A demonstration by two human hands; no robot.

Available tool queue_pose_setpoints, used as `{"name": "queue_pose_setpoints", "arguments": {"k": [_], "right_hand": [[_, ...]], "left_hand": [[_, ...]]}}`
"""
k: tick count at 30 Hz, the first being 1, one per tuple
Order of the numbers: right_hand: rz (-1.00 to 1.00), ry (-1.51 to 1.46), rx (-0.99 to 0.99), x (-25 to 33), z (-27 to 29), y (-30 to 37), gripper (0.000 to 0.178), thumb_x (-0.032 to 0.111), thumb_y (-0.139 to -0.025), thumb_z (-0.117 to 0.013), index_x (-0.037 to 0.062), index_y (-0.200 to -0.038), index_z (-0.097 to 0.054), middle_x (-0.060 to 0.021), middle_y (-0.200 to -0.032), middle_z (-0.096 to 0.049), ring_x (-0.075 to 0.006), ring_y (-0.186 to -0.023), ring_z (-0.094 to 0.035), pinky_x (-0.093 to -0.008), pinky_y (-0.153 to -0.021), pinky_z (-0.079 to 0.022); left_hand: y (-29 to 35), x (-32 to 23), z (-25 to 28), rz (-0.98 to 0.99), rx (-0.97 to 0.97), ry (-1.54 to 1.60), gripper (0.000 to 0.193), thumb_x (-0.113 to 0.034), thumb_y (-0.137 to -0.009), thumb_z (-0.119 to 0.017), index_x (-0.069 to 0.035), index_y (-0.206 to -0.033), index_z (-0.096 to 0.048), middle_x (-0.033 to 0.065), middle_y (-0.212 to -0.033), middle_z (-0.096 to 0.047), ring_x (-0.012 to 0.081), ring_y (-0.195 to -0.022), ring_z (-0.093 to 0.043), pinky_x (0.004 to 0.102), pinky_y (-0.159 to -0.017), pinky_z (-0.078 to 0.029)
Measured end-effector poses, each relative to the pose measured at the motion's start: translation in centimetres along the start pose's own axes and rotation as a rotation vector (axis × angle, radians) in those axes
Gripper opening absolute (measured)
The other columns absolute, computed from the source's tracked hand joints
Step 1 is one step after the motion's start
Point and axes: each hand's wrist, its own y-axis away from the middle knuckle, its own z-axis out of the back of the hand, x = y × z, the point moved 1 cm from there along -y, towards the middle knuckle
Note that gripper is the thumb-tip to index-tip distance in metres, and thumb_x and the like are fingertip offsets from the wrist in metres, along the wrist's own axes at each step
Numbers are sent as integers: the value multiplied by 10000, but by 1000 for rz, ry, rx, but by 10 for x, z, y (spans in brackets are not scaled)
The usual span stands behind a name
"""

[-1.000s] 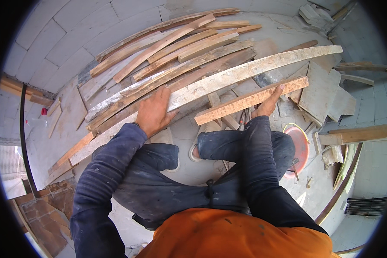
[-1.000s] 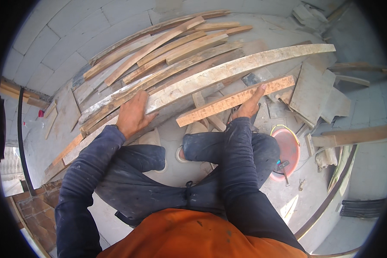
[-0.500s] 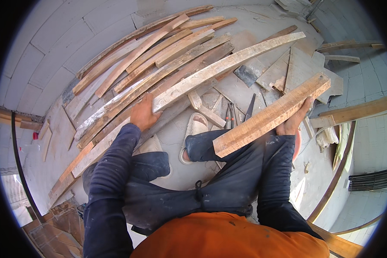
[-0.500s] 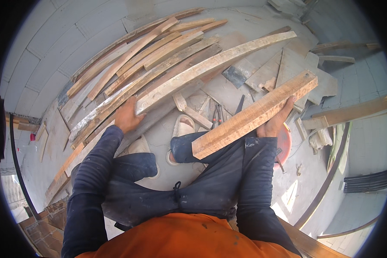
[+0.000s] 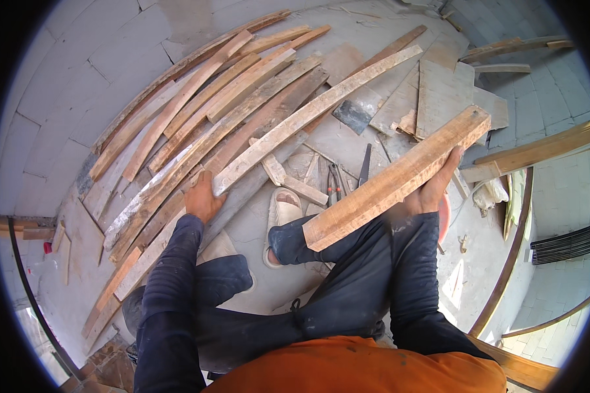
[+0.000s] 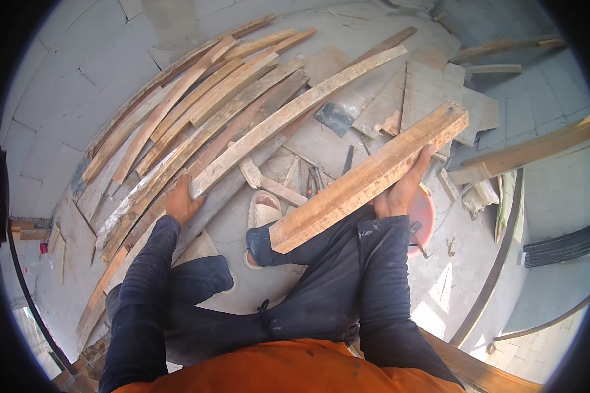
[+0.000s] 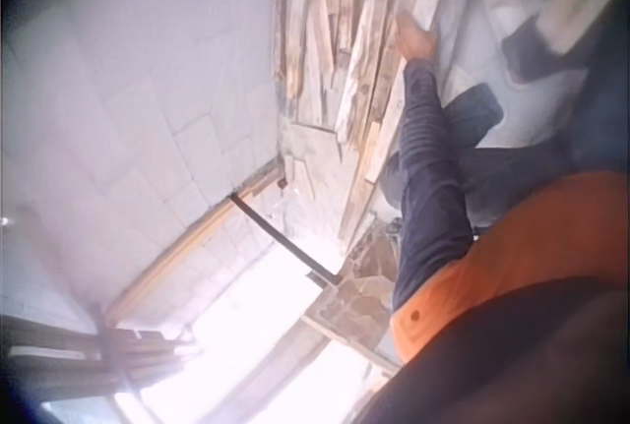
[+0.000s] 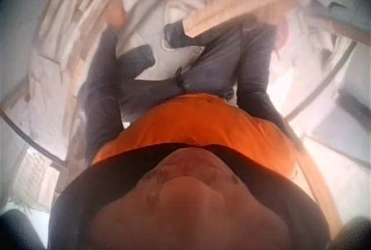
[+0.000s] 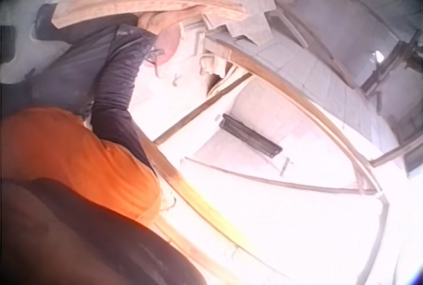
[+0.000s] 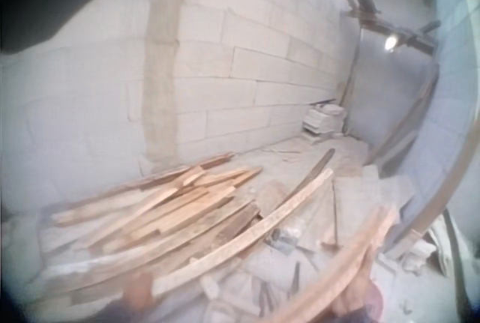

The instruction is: The person handles wooden planks, uses a pencil to mark a small piece of tile, and uses a saw to cut the tile, then retrieves a small bag of nails from a container.

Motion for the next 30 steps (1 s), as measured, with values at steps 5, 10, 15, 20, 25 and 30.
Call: {"name": "queue_pose_setpoints", "arguments": {"k": [5, 10, 15, 20, 25, 30], "right_hand": [[59, 83, -55, -2, -15, 3, 688, 673, -1015, -533, 134, -1441, -498, -65, -1251, -612, -193, -1140, -622, -362, -959, -560], [39, 126, -2, -3, -22, 7, 735, 707, -1010, -502, 142, -1478, -464, -66, -1288, -593, -190, -1179, -605, -358, -985, -550], [32, 149, 6, -6, -27, 5, 712, 688, -1027, -488, 137, -1479, -470, -60, -1301, -594, -189, -1182, -604, -354, -998, -544], [82, 179, -43, -7, -27, 3, 689, 668, -1041, -477, 137, -1481, -475, -52, -1301, -604, -198, -1193, -604, -356, -1015, -537], [81, 118, -30, -8, -28, 4, 683, 664, -1045, -471, 139, -1482, -470, -58, -1309, -603, -198, -1199, -605, -357, -1005, -550], [13, 136, -45, -8, -34, 10, 676, 671, -1045, -463, 137, -1460, -487, -66, -1263, -629, -197, -1155, -636, -352, -988, -564]], "left_hand": [[-5, 11, 3, 87, 150, 116, 780, -438, -791, -805, 14, -1352, -506, 296, -1347, -613, 474, -1077, -682, 527, -939, -541], [-24, 20, 14, 256, 309, 288, 1176, -720, -780, -694, 112, -1537, -353, 376, -1460, -520, 455, -1279, -605, 480, -1075, -482], [-48, 27, 16, 316, 595, 390, 1248, -827, -772, -650, 133, -1529, -400, 378, -1544, -430, 467, -1482, -399, 458, -1208, -341], [-54, 25, 17, 222, 625, 474, 1078, -679, -705, -827, 118, -1386, -577, 330, -1412, -581, 422, -1333, -560, 432, -1112, -432], [-40, 1, 22, 153, 280, 175, 886, -501, -640, -917, 66, -1262, -640, 267, -1247, -674, 390, -1177, -647, 415, -1015, -497], [-24, -13, 30, 110, 111, 47, 901, -505, -652, -888, 59, -1291, -598, 254, -1296, -648, 398, -1256, -595, 441, -1041, -502]]}}
